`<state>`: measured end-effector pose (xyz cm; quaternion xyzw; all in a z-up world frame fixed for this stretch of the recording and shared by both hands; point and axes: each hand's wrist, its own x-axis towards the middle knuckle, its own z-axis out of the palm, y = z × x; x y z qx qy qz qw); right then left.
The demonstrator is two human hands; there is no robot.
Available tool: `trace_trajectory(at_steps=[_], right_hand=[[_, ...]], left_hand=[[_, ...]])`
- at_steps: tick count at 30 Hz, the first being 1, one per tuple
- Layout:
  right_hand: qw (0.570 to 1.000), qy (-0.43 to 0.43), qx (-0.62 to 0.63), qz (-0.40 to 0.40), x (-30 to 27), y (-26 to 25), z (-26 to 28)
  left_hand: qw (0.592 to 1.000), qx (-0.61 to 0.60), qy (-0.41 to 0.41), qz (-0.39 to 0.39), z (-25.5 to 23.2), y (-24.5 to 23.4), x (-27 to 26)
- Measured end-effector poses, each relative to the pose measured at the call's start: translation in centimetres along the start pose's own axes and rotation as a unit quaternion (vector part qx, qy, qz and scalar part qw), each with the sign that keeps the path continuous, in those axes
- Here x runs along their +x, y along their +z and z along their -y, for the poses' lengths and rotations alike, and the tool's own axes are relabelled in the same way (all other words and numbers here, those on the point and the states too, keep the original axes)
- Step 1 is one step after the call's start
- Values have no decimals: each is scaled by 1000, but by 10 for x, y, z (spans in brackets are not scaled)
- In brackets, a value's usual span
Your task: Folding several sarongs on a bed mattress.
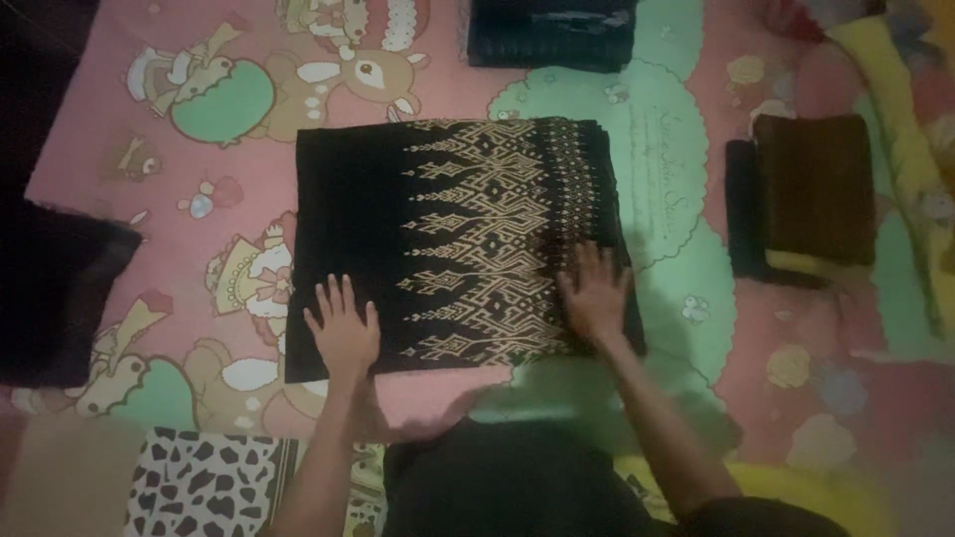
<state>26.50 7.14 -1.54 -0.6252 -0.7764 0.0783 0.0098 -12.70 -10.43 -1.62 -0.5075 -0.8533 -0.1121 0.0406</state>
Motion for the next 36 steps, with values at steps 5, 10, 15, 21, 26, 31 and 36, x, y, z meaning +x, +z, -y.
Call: trace_trajectory(at_steps=[5,10,15,21,26,31,36], right_hand=[[999,30,-16,1,5,-3,-31],[998,56,11,-38,7,2,-31],[993,92,30,-65,4,-2,-31],[993,75,-23,-91,11,8,-39],[988,46,38,-142,8,-3,-43],[988,94,54,-108,5,-23,-30],[988,151,31,5,5,-20,-40]], left_hand=[[1000,6,-22,-22,5,4,6],[997,6,-60,-39,0,2,10],[984,19,-169,-48,7,17,12],[976,-35,-204,-75,22,23,18],[977,-49,-203,-37,47,-20,21],[982,-47,-184,-15,105,15,17],[976,-100,-190,-44,114,10,-2]])
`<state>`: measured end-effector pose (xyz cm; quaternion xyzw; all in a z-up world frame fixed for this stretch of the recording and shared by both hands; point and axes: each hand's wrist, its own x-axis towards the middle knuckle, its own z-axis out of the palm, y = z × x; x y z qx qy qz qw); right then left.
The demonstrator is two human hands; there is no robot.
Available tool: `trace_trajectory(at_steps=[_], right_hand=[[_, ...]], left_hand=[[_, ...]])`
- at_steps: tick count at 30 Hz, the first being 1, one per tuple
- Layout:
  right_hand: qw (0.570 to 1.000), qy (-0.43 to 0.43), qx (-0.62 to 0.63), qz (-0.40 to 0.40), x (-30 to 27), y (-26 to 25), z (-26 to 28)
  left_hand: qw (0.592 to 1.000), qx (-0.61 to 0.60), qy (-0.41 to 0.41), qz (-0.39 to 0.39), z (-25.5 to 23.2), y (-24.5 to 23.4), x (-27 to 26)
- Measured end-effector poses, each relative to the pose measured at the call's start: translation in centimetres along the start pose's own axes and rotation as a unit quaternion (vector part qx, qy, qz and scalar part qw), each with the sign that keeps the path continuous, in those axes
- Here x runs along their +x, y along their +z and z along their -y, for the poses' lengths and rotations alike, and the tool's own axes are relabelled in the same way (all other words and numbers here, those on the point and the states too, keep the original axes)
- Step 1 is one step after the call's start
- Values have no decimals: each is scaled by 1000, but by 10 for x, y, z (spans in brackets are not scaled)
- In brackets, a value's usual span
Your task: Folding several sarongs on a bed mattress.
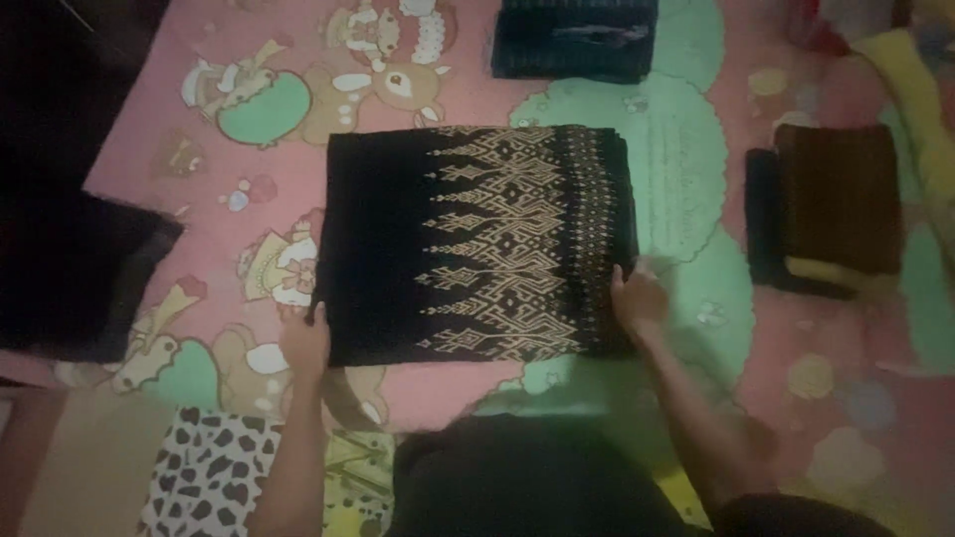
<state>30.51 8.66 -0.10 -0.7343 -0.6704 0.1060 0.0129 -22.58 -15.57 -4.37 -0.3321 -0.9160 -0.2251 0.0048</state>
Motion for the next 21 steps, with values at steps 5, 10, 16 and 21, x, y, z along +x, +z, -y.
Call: trace_trajectory(at_steps=[5,10,16,21], right_hand=[[998,-12,13,-61,2,12,-21],[995,-61,49,-67,-8,30,-41],[949,-104,255,-153,3,30,-56],[912,-69,354,-197,-8,24,-53]], left_hand=[[991,-131,-8,16,-17,-26,-24],[990,-129,46,-23,16,-7,-16],[994,-101,44,10,25,2,-7],[989,-143,39,4,30,3,-9]])
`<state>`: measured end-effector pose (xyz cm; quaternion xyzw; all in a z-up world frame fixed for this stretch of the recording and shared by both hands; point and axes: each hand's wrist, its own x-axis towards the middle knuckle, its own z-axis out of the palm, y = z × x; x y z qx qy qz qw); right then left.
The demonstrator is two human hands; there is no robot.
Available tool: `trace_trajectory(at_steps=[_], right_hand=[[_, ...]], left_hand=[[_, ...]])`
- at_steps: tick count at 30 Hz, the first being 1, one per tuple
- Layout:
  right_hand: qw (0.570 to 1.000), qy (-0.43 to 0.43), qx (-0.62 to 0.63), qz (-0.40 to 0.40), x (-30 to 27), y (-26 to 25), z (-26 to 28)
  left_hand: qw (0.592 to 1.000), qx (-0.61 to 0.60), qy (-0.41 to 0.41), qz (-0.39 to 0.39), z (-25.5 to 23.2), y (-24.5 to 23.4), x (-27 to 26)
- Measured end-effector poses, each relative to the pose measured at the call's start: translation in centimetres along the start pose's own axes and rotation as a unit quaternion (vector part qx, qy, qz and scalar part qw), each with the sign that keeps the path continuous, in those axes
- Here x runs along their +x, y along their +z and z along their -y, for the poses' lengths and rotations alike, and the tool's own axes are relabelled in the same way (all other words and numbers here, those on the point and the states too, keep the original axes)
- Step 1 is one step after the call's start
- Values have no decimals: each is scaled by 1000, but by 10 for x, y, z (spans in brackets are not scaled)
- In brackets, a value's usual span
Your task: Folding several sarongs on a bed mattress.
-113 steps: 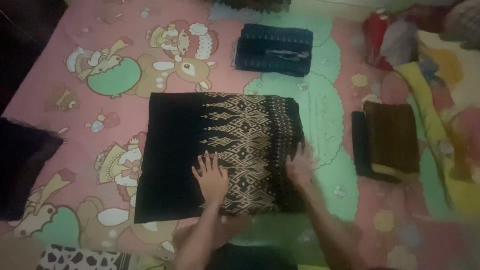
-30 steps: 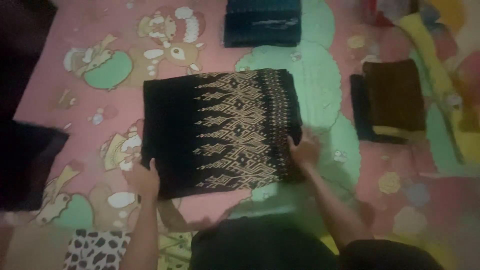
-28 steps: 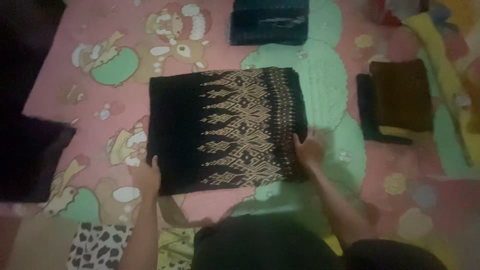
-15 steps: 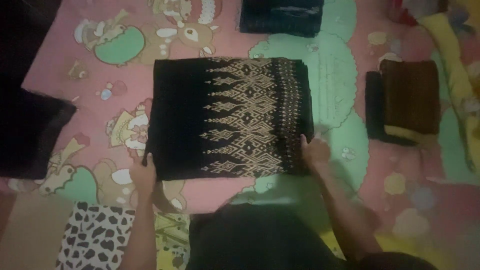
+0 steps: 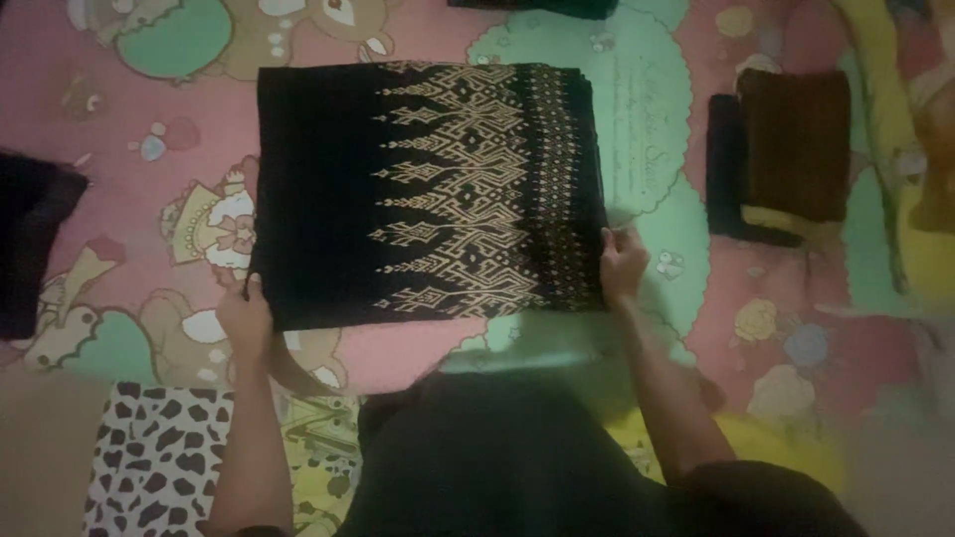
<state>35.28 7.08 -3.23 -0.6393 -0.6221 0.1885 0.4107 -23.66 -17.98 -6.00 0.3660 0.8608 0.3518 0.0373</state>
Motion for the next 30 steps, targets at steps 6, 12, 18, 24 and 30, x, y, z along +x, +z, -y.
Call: trace_trajectory(at_steps=[6,12,18,24,30], right_hand=[[996,3,76,-53,-6,-1,14],[999,41,16,-14,-9,-7,9],[998,64,12,5,-5,-12,0],[993,63,-100,-2,-10,-21,48],[950,-267,-81,141,-69,20,112]], left_hand=[[1000,-9,11,-7,-6,-3,-2],[1000,-8,3,5,-30,-15,-9],[1000,19,4,3,-14,-6,-5],[998,33,22,-39,-37,-13,-14],[981,154,113,-21,-197,-18,-27]])
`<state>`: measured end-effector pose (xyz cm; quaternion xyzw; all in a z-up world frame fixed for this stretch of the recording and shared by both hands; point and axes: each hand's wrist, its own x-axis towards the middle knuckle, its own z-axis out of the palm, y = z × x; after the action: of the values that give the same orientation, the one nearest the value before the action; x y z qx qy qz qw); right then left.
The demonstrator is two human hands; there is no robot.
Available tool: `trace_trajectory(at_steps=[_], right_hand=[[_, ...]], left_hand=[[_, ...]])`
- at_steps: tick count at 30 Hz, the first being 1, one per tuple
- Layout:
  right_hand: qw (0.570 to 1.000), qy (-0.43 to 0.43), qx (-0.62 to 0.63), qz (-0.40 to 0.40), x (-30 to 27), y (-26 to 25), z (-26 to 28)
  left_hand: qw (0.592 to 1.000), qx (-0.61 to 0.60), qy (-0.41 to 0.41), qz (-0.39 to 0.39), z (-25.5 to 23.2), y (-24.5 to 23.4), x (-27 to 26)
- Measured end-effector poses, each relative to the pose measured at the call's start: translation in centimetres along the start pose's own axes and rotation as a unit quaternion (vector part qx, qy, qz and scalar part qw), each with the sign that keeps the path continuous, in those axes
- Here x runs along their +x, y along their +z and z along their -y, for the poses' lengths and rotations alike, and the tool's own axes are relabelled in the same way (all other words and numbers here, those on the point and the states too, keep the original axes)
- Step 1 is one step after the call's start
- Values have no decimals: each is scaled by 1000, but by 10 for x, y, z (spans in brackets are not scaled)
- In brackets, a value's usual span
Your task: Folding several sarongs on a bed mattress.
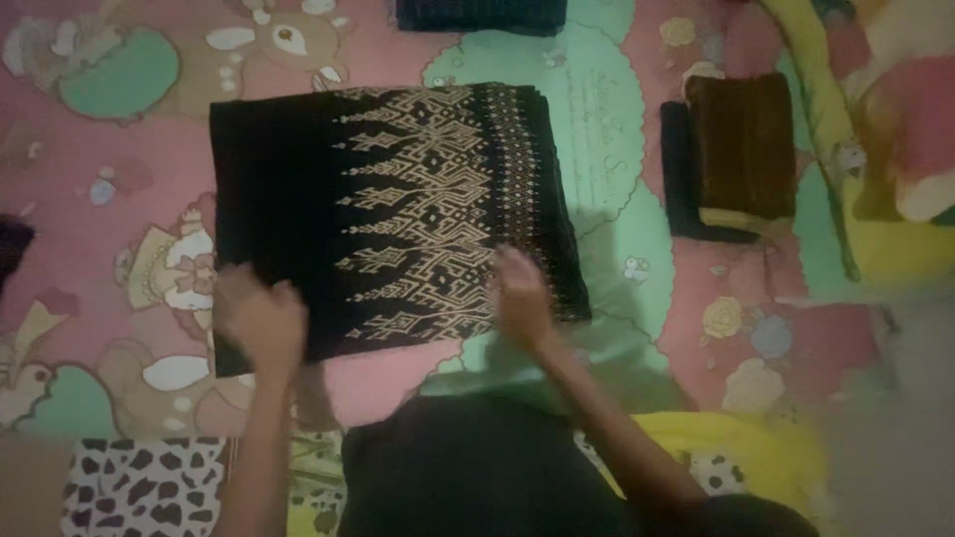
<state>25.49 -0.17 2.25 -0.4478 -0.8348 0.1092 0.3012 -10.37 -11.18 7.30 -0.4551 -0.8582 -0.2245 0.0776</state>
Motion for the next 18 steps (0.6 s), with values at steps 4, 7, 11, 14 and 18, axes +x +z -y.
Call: trace_trajectory(at_steps=[4,7,11,14,18], right_hand=[[986,30,79,142,-2,10,44],[981,18,-25,194,-4,34,18],[978,77,-137,134,-7,35,-27],[971,117,-160,137,-2,30,-69],[953,126,-245,127,0,21,-93]], left_hand=[[989,-17,111,99,-60,53,-33],[981,6,138,137,-64,76,-44],[984,17,106,143,-40,77,-40],[986,18,103,132,-26,81,-27],[987,1,104,125,-13,84,-29]])
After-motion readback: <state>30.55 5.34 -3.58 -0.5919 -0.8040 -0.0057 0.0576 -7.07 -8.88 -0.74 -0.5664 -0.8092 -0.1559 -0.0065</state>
